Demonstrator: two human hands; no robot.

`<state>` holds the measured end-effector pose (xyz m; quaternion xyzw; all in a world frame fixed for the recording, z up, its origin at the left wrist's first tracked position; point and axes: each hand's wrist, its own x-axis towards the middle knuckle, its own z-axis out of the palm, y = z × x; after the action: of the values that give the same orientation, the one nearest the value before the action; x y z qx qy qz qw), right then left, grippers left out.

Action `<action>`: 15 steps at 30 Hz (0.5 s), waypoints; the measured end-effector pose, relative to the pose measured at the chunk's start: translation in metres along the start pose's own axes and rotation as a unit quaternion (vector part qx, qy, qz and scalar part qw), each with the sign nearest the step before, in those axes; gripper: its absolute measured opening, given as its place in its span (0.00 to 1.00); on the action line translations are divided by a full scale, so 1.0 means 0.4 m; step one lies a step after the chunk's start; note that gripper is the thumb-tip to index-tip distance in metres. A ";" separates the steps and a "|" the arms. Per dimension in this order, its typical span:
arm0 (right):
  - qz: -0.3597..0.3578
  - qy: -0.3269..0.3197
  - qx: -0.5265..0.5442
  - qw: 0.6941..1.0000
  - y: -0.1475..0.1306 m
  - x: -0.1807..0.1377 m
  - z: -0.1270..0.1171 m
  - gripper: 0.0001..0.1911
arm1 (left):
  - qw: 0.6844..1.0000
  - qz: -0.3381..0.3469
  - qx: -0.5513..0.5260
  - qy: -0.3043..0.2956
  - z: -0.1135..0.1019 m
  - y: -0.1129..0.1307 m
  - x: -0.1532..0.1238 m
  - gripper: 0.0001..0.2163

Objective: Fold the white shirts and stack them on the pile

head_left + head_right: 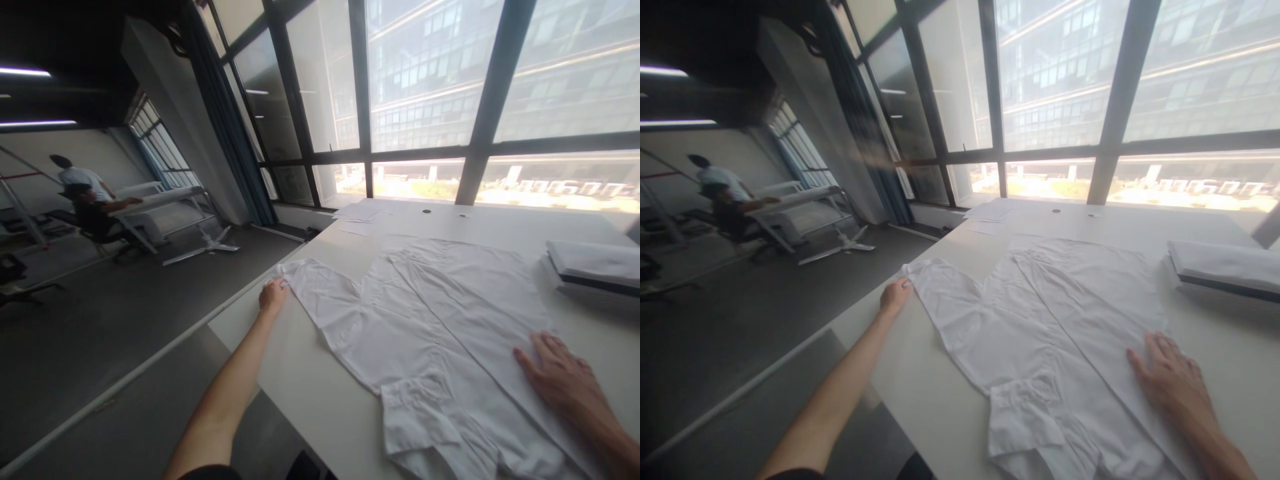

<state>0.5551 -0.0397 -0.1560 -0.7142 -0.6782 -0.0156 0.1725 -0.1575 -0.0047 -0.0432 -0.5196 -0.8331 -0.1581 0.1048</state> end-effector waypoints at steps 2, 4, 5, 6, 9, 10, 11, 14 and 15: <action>-0.006 0.007 0.013 1.000 0.006 0.002 0.001 0.41 | 1.000 0.000 0.000 0.001 -0.015 0.005 0.001 0.13; -0.009 0.017 0.022 1.000 0.007 0.001 -0.002 0.40 | 1.000 0.002 -0.004 0.014 -0.040 0.020 0.005 0.13; -0.011 0.024 0.022 0.999 0.005 0.000 -0.006 0.39 | 1.000 0.007 -0.009 0.024 -0.057 0.032 0.008 0.14; -0.014 0.033 0.018 0.999 0.001 -0.001 -0.012 0.38 | 0.999 0.015 -0.016 0.035 -0.075 0.048 0.010 0.14; -0.040 0.073 0.006 0.997 -0.031 -0.001 -0.041 0.34 | 0.996 0.055 -0.045 0.059 -0.137 0.124 0.007 0.15; -0.057 0.088 0.014 0.994 -0.049 0.001 -0.054 0.32 | 0.993 0.073 -0.064 0.060 -0.158 0.160 -0.001 0.15; -0.078 0.101 0.033 0.991 -0.069 0.003 -0.069 0.30 | 0.990 0.094 -0.087 0.057 -0.179 0.202 -0.014 0.15; -0.139 0.120 0.153 0.971 -0.148 0.003 -0.113 0.26 | 0.944 0.173 -0.282 0.010 -0.226 0.355 -0.080 0.14; -0.150 0.111 0.205 0.961 -0.179 -0.003 -0.127 0.24 | 0.924 0.191 -0.332 -0.022 -0.233 0.412 -0.110 0.15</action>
<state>0.4958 -0.0529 -0.0925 -0.5474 -0.7426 0.0191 0.3854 0.0108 -0.0085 0.0539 -0.6771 -0.6201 -0.3910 -0.0641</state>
